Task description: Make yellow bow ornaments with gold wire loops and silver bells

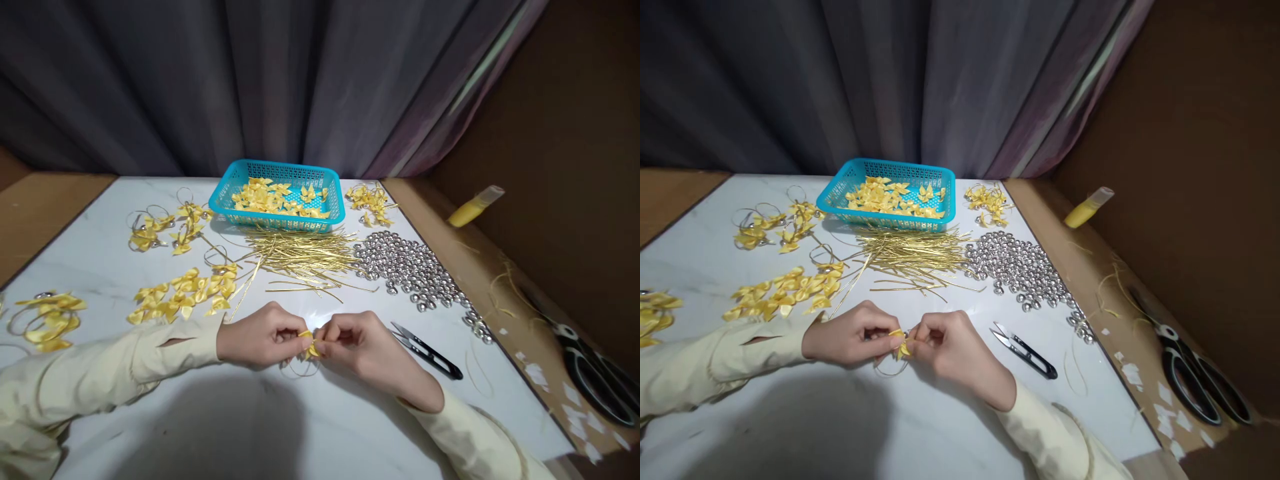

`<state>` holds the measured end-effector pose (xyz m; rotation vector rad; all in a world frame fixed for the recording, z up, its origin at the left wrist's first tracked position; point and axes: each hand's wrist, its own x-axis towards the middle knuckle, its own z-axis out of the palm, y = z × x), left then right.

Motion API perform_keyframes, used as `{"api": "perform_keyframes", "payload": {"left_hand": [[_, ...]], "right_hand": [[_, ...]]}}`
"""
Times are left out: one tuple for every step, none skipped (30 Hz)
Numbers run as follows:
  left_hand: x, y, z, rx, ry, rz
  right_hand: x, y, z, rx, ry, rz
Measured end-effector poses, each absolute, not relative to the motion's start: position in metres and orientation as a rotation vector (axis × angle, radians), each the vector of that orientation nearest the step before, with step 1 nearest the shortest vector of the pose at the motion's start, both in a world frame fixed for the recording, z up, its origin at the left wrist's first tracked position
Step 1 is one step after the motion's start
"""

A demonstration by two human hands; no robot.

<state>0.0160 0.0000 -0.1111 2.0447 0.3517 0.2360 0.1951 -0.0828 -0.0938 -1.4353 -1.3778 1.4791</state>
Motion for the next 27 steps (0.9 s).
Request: {"api": "perform_keyframes", "payload": {"left_hand": [[0.016, 0.0, -0.111, 2.035, 0.349, 0.222], [0.016, 0.001, -0.11, 2.028, 0.343, 0.211], [0.016, 0.001, -0.11, 2.024, 0.336, 0.205], [0.016, 0.002, -0.111, 2.021, 0.33, 0.199], [0.016, 0.002, -0.111, 2.02, 0.322, 0.196], [0.015, 0.003, -0.111, 2.019, 0.314, 0.192], [0.015, 0.004, -0.112, 2.016, 0.304, 0.186], [0.015, 0.005, -0.112, 2.013, 0.298, 0.179], [0.015, 0.005, -0.112, 2.01, 0.295, 0.173], [0.015, 0.006, -0.113, 2.009, 0.295, 0.166], [0.015, 0.006, -0.113, 2.01, 0.298, 0.163], [0.015, 0.006, -0.112, 2.014, 0.302, 0.162], [0.015, 0.006, -0.112, 2.019, 0.304, 0.16], [0.015, 0.005, -0.112, 2.024, 0.302, 0.156], [0.015, 0.005, -0.112, 2.026, 0.297, 0.148], [0.015, 0.005, -0.112, 2.028, 0.29, 0.141], [0.015, 0.004, -0.112, 2.032, 0.286, 0.138], [0.015, 0.004, -0.112, 2.039, 0.284, 0.141], [0.015, 0.004, -0.112, 2.048, 0.285, 0.15], [0.015, 0.003, -0.112, 2.057, 0.288, 0.161], [0.015, 0.003, -0.112, 2.063, 0.294, 0.174], [0.015, 0.003, -0.112, 2.064, 0.302, 0.185], [0.015, 0.003, -0.112, 2.062, 0.309, 0.196], [0.015, 0.003, -0.112, 2.061, 0.318, 0.209], [0.015, 0.002, -0.112, 2.065, 0.327, 0.226], [0.015, 0.002, -0.111, 2.075, 0.336, 0.25], [0.015, 0.002, -0.111, 2.089, 0.343, 0.275]], "right_hand": [[0.195, -0.083, -0.093, -1.431, -1.383, 1.478], [0.195, -0.083, -0.093, -1.429, -1.388, 1.475], [0.195, -0.083, -0.092, -1.424, -1.394, 1.475], [0.195, -0.083, -0.092, -1.42, -1.398, 1.476], [0.195, -0.083, -0.092, -1.417, -1.402, 1.476], [0.195, -0.083, -0.093, -1.416, -1.405, 1.476], [0.194, -0.083, -0.093, -1.417, -1.407, 1.474], [0.195, -0.083, -0.093, -1.417, -1.407, 1.473], [0.195, -0.083, -0.093, -1.418, -1.407, 1.468], [0.195, -0.083, -0.092, -1.421, -1.409, 1.462], [0.195, -0.083, -0.092, -1.423, -1.414, 1.453], [0.196, -0.083, -0.092, -1.426, -1.421, 1.445], [0.196, -0.083, -0.091, -1.426, -1.43, 1.439], [0.196, -0.083, -0.092, -1.424, -1.439, 1.436], [0.196, -0.084, -0.092, -1.419, -1.449, 1.435], [0.196, -0.084, -0.093, -1.412, -1.457, 1.433], [0.196, -0.084, -0.094, -1.409, -1.464, 1.43], [0.196, -0.084, -0.095, -1.412, -1.472, 1.424], [0.196, -0.084, -0.096, -1.421, -1.48, 1.413], [0.197, -0.084, -0.096, -1.434, -1.491, 1.399], [0.198, -0.084, -0.096, -1.449, -1.507, 1.385], [0.199, -0.083, -0.094, -1.466, -1.526, 1.367], [0.201, -0.082, -0.091, -1.485, -1.543, 1.341], [0.203, -0.081, -0.088, -1.508, -1.556, 1.309], [0.205, -0.08, -0.084, -1.534, -1.559, 1.275], [0.208, -0.079, -0.08, -1.558, -1.553, 1.236], [0.21, -0.078, -0.077, -1.57, -1.544, 1.204]]}}
